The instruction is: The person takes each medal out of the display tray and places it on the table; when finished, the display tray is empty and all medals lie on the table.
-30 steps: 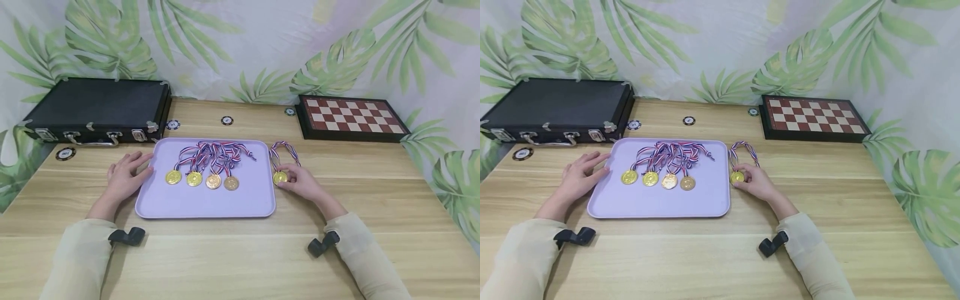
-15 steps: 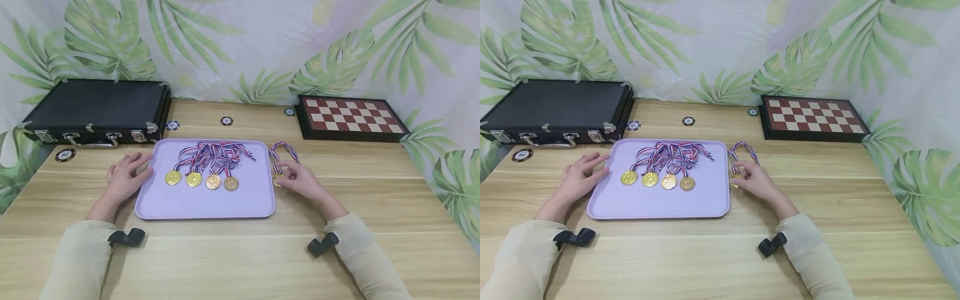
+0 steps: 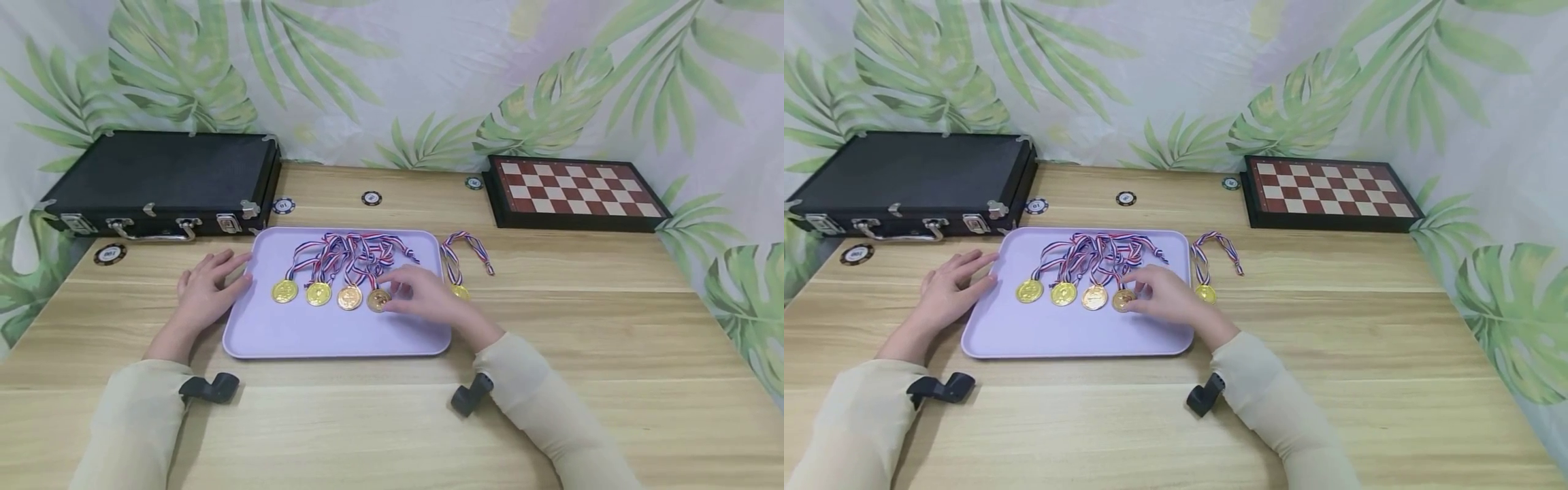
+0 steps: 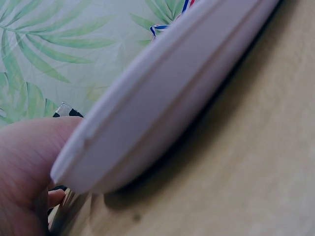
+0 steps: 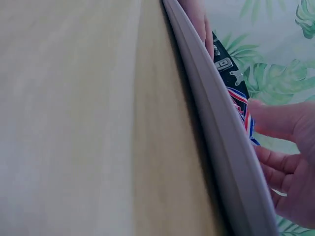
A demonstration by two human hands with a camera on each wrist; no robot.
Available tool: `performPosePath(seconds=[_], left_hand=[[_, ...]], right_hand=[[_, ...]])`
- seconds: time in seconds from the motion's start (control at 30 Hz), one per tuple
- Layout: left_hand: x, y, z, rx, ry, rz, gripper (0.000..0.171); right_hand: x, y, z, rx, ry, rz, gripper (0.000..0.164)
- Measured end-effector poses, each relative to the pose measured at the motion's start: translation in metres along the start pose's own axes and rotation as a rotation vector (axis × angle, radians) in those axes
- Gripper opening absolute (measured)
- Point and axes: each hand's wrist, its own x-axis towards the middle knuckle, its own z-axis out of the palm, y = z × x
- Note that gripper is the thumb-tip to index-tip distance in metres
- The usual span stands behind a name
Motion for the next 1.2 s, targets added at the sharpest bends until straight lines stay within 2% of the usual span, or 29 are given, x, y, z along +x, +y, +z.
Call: performPosePath(seconds=[0.27,0.4,0.57,0.83,0.93,1.2], left_hand=[[0.0,0.0,0.0,0.005,0.001,0.001,0.045],[0.0,0.001,-0.002,0.003,0.002,-0.002,0.045],[0.001,0.002,-0.002,0.009,-0.005,-0.007,0.046],[0.001,0.002,0.0,0.005,-0.007,-0.008,0.046],[0.001,0.002,0.0,0.002,-0.005,-0.004,0.045],[0.0,0.002,-0.001,0.0,-0.008,-0.009,0.045]], right_hand=[[0.007,0.005,0.014,-0.13,-0.054,0.073,0.047],[0.009,0.002,0.015,-0.187,-0.068,0.107,0.044],[0.008,-0.001,0.015,-0.206,-0.076,0.139,0.038],[0.005,0.0,0.013,-0.206,-0.077,0.146,0.036],[0.005,-0.001,0.012,-0.192,-0.072,0.121,0.035],[0.0,-0.003,0.007,-0.04,-0.043,0.077,0.038]])
